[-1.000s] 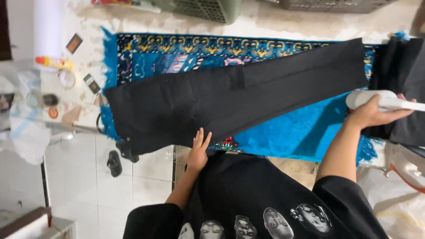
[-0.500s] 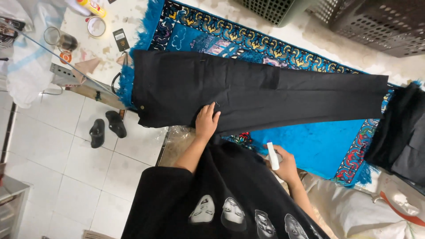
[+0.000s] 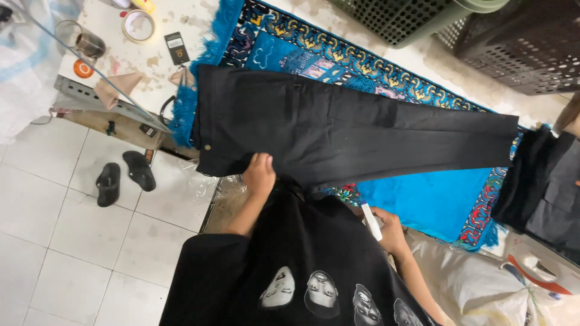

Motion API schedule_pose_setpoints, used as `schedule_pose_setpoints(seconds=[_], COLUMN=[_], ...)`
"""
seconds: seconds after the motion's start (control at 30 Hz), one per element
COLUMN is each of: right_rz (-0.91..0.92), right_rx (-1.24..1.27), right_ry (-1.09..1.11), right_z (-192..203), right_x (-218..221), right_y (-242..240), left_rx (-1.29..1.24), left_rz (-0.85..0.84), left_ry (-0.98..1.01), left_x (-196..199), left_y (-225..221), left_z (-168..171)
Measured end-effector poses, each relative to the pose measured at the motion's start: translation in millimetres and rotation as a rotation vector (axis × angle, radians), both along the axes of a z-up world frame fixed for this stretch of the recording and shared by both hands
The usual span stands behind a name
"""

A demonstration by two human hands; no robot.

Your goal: Ironing and folding a pair of black pants on a work table in a factory setting.

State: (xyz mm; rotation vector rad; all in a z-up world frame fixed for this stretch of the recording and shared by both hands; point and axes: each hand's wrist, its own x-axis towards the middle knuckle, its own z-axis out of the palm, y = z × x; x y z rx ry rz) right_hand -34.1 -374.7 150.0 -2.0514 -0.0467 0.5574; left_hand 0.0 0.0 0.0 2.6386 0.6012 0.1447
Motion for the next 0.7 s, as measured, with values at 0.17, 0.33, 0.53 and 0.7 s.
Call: schedule_pose_setpoints(seconds=[0.17,0.33,0.53,0.7], right_rz=[0.078,0.202,0.219,0.283], right_rx=[0.073,-0.011,0.038,0.04], right_ry=[0.024,0.055,-0.062,-0.014], right_z=[0,-9,-15,-6], right_x=[24,51,72,66], right_y=[46,89,153,177], left_rx=[-0.06,-0.45,-0.534,-0.754], left_rz=[-0.029,0.574,0.382,0.346], left_ry=[0.493,1.064,1.01,0.739], left_x=[-170,-251,-265,-234], left_y=[126,174,177,167], left_z=[0,22,-38,-80])
